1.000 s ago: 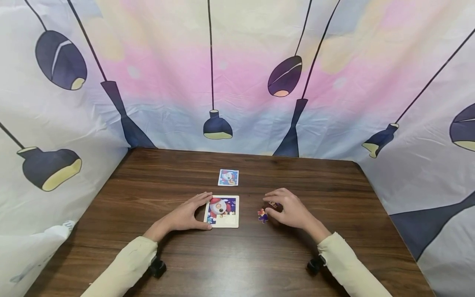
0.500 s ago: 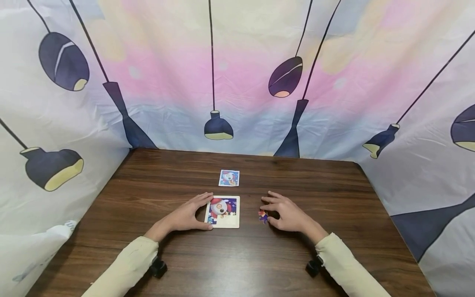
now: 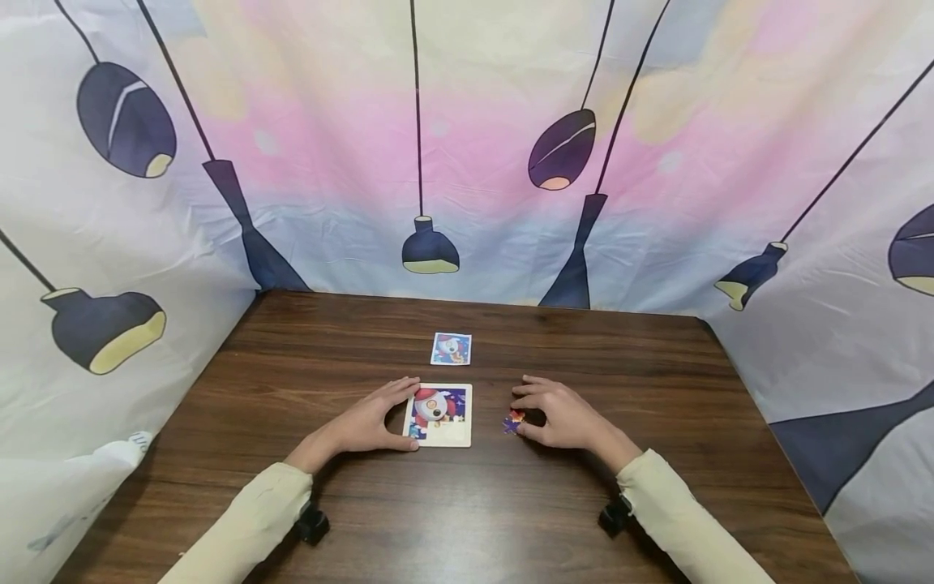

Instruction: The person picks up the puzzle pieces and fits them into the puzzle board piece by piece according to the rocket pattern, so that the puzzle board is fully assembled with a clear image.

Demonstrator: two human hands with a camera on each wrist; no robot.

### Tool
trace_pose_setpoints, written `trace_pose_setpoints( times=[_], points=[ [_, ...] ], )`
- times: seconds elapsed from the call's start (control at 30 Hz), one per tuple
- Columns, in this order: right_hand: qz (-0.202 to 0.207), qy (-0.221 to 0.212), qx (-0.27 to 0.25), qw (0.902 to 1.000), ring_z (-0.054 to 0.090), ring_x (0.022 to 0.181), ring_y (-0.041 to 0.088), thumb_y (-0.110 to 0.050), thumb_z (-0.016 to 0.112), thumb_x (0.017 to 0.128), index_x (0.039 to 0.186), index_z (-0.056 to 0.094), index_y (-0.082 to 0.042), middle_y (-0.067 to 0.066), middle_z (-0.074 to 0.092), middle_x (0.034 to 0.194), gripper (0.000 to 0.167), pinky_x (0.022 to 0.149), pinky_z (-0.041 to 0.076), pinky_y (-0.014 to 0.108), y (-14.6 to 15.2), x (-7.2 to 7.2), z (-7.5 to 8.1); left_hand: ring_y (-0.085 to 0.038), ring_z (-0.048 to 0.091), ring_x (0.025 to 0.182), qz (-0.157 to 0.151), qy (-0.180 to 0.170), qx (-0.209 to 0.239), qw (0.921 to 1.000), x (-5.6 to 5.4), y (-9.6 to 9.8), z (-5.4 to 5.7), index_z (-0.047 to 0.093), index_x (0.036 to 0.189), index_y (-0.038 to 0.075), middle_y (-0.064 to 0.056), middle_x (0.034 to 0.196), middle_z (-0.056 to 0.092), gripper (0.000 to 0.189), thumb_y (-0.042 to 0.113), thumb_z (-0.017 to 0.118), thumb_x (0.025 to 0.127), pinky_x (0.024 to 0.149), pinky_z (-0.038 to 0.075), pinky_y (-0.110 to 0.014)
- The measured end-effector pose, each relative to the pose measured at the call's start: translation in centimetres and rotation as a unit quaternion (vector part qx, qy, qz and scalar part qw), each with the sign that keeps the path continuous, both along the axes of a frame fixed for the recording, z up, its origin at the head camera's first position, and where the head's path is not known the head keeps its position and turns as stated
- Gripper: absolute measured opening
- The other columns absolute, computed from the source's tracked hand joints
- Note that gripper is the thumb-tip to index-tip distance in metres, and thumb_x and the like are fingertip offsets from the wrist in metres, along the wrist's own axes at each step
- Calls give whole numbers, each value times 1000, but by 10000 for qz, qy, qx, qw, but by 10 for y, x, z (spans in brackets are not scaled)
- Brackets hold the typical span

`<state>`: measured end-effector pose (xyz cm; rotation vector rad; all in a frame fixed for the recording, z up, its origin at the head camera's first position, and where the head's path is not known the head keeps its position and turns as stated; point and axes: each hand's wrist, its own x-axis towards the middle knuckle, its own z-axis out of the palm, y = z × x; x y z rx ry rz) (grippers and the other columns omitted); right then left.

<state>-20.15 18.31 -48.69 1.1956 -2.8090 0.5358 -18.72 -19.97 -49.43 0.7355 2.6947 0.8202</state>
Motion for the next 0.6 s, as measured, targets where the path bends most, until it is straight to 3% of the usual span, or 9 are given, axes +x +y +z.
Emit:
trace_pose_setpoints(
  times=[0.13, 0.33, 0.6],
  points=[
    [74, -59, 122, 9999, 50, 140, 33, -27, 72, 93, 120, 77, -11, 10, 64, 139, 31, 113, 42, 51, -1, 0, 0, -35, 20, 155, 8, 2, 5, 10000, 0, 0, 0, 35, 160, 12, -9, 168, 26, 108, 64, 81, 78, 120, 24, -60],
    [-105, 118, 258, 9995, 58, 132, 30, -38, 75, 93, 113, 79, -13, 9, 68, 133, 32, 108, 48, 49, -4, -3, -1, -35, 20, 155, 25, -13, 7, 10000, 0, 0, 0, 35, 160, 12, -9, 168, 26, 108, 64, 81, 77, 120, 24, -61],
    [-155, 121, 338, 9992, 63, 124, 26, -40, 75, 92, 120, 77, -13, 7, 69, 132, 39, 103, 51, 48, -4, -4, -1, -35, 20, 156, 35, -48, 42, 10000, 0, 0, -1, 35, 161, 13, -7, 168, 26, 107, 64, 81, 78, 120, 24, -61]
  ],
)
